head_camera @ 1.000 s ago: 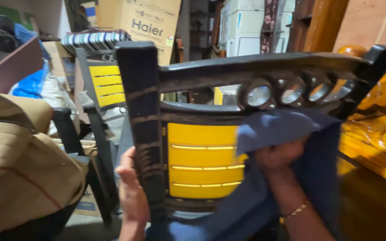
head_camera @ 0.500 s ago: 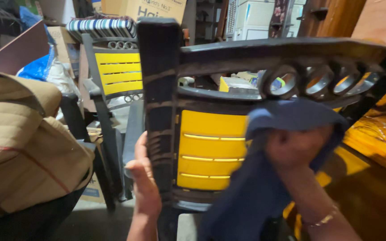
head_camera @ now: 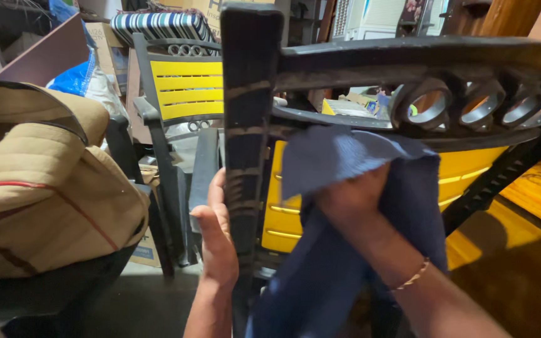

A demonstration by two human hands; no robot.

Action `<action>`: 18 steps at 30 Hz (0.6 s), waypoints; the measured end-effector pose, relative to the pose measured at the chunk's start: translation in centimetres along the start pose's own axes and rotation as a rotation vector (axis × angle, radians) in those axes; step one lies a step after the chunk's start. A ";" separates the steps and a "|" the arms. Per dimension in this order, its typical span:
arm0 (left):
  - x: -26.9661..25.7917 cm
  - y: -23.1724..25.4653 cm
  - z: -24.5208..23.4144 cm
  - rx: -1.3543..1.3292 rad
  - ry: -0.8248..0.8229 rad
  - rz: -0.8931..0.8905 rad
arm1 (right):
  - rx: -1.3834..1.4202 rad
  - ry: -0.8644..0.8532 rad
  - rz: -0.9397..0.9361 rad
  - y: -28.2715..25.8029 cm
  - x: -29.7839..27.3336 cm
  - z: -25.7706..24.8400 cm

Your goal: The person wipes a black plastic chair with a blue cloth, cleaning the seat, armrests, legs, and backrest. The person then moves to a second chair with a yellow backrest and wipes its frame and backrest with the same cloth.

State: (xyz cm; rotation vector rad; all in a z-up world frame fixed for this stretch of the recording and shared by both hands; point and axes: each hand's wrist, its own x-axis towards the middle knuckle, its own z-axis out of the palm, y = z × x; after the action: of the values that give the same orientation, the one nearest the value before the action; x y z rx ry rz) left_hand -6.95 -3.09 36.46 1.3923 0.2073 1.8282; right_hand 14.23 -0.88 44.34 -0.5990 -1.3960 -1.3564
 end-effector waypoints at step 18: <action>0.1 2.1 -2.2 -0.062 -0.177 -0.104 | 0.170 -0.190 -0.143 -3.7 3.5 1.9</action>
State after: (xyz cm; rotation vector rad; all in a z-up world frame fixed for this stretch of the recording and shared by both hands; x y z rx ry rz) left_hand -9.93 -3.71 36.90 1.4638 0.1283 1.6039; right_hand 9.16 -1.00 46.33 -0.5337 -1.7165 -1.3019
